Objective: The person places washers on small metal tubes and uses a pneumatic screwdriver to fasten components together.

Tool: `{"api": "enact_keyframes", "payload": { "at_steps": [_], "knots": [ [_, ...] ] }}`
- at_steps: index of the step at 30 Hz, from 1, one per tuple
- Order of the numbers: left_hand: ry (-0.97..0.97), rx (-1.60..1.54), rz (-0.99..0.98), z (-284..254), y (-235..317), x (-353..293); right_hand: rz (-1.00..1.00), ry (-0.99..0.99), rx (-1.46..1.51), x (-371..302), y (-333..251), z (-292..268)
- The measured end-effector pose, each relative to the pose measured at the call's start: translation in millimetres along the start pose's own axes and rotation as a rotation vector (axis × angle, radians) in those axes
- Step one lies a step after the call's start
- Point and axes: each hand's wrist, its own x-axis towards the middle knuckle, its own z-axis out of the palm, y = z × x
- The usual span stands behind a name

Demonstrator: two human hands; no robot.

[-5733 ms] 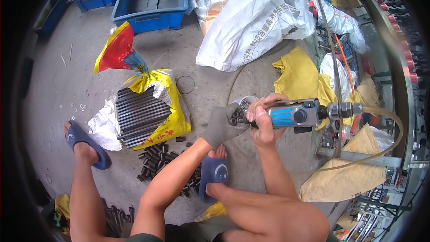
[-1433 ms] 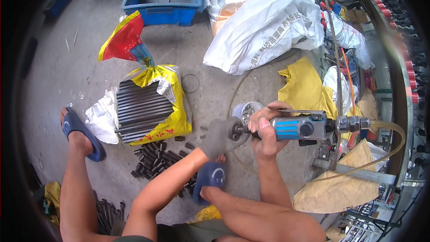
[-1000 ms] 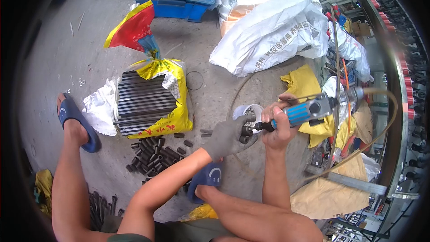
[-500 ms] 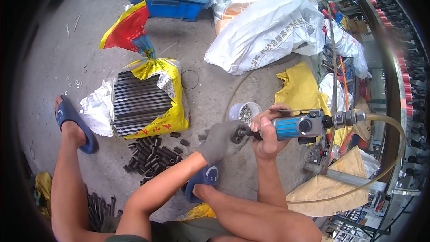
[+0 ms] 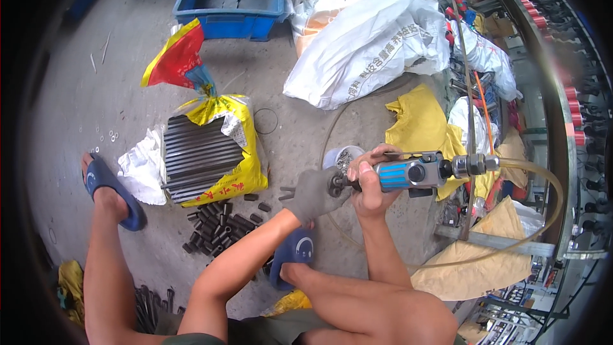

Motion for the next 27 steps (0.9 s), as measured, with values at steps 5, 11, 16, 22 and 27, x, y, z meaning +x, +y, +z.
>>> {"api": "enact_keyframes", "payload": {
  "at_steps": [5,11,16,22,27],
  "knots": [
    [-0.037,-0.026,0.001,7.8,-3.7,3.1,-0.02,0.051,-0.003,4.4,0.2,-6.3],
    [-0.071,-0.011,-0.015,11.3,-9.1,-3.0,-0.023,0.072,-0.076,4.9,2.8,-7.3],
    [-0.063,-0.022,-0.031,11.5,-9.3,-5.0,0.013,0.048,-0.046,-1.4,2.1,-6.3],
    [-0.086,-0.049,-0.062,6.9,1.9,-5.9,0.033,0.058,-0.03,-2.6,0.1,-11.1],
    [-0.172,-0.043,-0.151,5.8,0.7,-1.4,0.016,0.04,-0.102,-1.0,-3.7,-11.0]
  ]
}}
